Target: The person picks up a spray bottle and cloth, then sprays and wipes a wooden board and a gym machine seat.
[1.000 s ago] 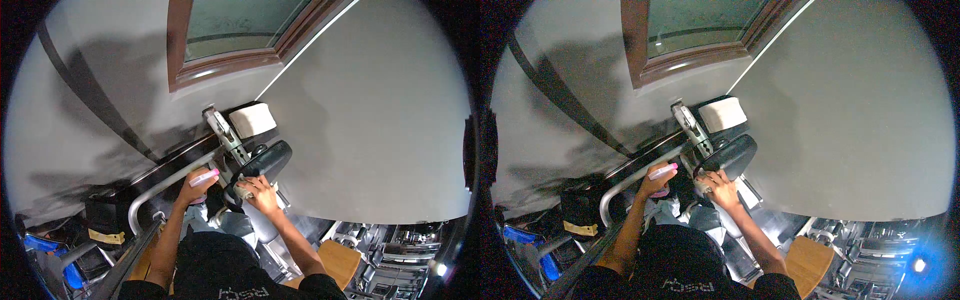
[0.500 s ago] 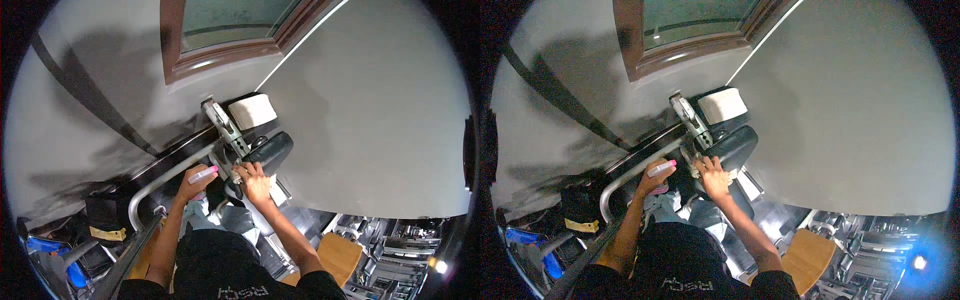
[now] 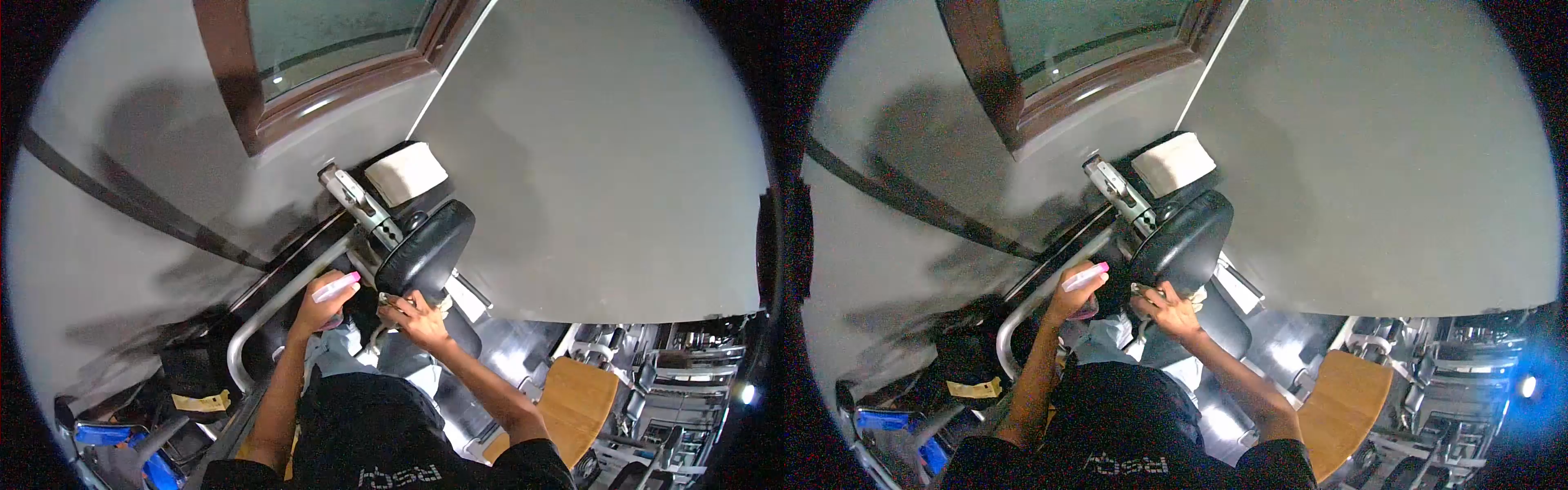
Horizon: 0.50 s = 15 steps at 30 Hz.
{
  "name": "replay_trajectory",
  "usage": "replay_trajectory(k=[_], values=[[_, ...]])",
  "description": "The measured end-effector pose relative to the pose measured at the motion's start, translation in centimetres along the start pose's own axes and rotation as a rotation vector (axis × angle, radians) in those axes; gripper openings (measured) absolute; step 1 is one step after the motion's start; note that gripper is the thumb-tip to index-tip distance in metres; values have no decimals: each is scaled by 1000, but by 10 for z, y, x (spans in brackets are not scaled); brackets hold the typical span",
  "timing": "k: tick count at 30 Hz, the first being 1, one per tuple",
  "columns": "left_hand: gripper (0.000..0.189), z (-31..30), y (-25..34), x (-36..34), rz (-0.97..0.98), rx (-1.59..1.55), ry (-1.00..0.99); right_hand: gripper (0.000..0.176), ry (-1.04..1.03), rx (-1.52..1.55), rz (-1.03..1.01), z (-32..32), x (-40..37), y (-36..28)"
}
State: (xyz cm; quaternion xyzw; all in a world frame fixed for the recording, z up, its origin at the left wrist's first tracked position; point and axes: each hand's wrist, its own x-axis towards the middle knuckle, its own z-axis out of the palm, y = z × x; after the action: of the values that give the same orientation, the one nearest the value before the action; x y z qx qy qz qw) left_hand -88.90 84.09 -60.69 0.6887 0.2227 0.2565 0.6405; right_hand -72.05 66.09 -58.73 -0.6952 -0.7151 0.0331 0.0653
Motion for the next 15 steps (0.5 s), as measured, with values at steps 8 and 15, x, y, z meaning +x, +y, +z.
replay_trajectory(k=[8,15], values=[[14,6,1,5,-196,-54,-80,42,167,34,38,25,-5,1],[12,15,8,18,-302,-126,-101,54,428,181,241,21,32,-19]])
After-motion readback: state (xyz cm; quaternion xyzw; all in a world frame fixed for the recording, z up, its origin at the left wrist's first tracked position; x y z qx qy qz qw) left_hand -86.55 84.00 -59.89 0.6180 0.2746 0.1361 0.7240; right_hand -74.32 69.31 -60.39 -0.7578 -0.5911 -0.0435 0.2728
